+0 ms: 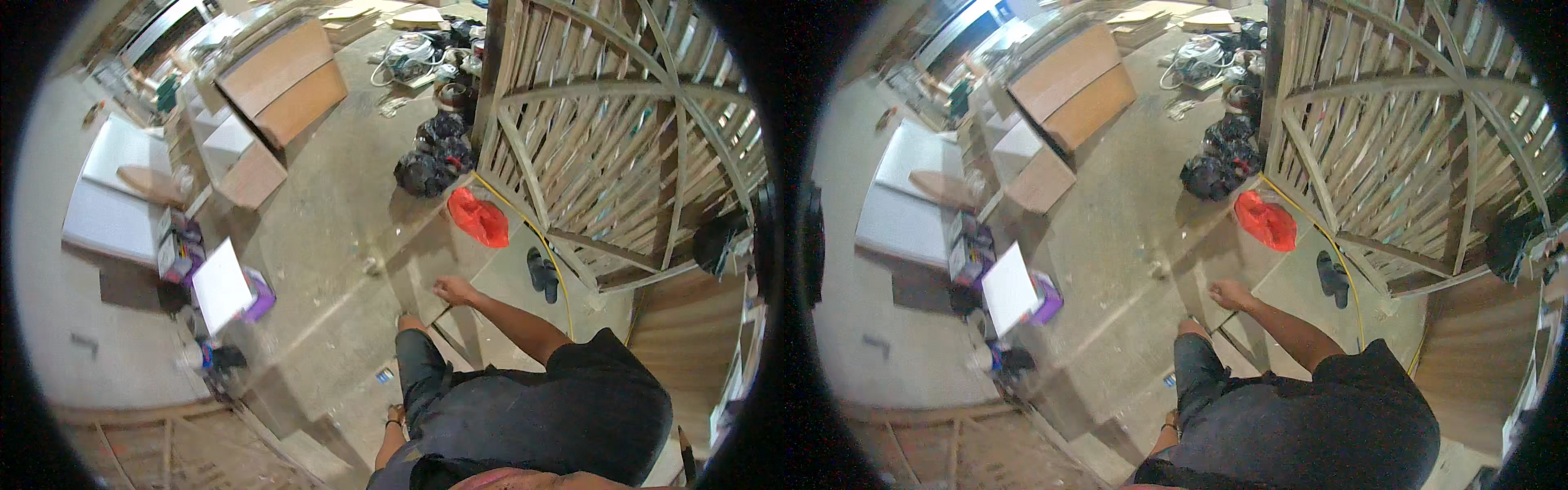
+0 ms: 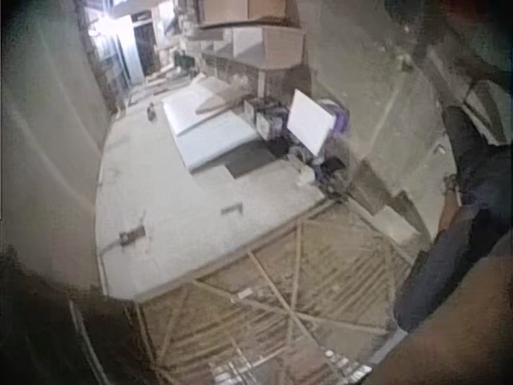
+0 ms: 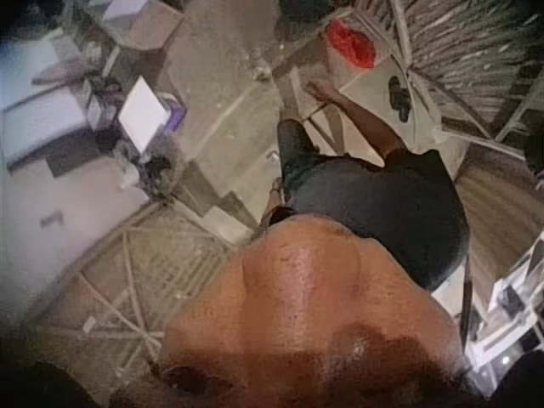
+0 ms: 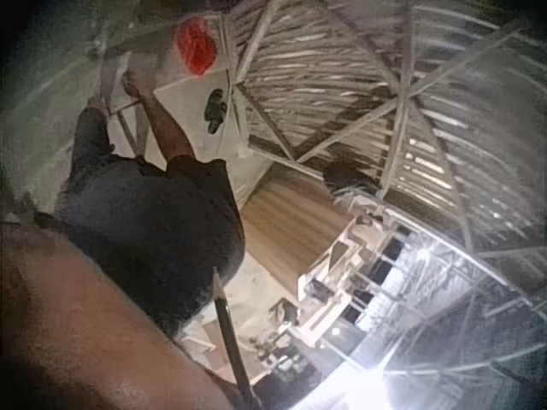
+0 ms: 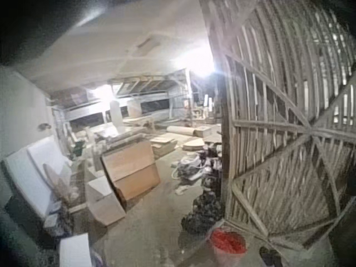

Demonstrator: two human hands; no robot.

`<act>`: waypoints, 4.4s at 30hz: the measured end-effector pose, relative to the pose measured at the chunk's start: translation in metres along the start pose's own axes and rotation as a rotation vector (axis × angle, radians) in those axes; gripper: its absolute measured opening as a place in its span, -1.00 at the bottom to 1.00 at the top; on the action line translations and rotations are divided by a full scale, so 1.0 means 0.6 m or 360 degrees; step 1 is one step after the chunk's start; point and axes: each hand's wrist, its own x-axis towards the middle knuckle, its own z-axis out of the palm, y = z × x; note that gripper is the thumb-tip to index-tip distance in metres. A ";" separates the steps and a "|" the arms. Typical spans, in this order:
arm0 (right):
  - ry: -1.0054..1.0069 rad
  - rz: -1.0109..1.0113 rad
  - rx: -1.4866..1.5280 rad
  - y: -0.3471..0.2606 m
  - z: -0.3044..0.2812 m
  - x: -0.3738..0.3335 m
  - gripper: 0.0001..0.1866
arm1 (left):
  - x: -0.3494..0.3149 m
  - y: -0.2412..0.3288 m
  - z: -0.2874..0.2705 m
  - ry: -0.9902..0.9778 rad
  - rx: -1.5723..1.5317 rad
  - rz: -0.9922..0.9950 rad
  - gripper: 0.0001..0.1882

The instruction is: The person connects wires, retrieves a coil of LED strip lighting, applies adhesive from a tube to a wooden furniture component, and presses the light strip into place along the prepared surface.

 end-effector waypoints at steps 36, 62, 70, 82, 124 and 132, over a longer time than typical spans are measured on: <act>0.0851 0.1087 0.0597 -0.037 -0.942 1.323 -0.60 | 0.937 1.779 -1.322 -0.0140 0.0267 0.0393 -0.58; 0.0464 0.1517 0.0474 0.559 -1.396 2.014 -0.71 | 1.364 2.792 -1.374 0.0039 0.0746 0.0289 -0.23; 0.1061 0.1618 0.0735 1.023 -1.496 2.358 -0.68 | 1.594 2.993 -1.248 -0.0228 0.1038 0.0827 -0.29; 0.2100 0.2248 0.0568 1.448 -1.571 2.610 -0.32 | 1.932 3.092 -0.954 -0.1170 0.1530 0.1002 -0.54; 0.2736 0.0892 0.1642 1.262 -1.640 2.624 -0.65 | 1.926 3.151 -0.898 -0.1325 0.1267 0.0800 -0.50; 0.2707 0.1205 0.1294 1.263 -1.643 2.590 -0.82 | 1.924 3.156 -0.892 -0.1332 0.1228 0.0763 -0.55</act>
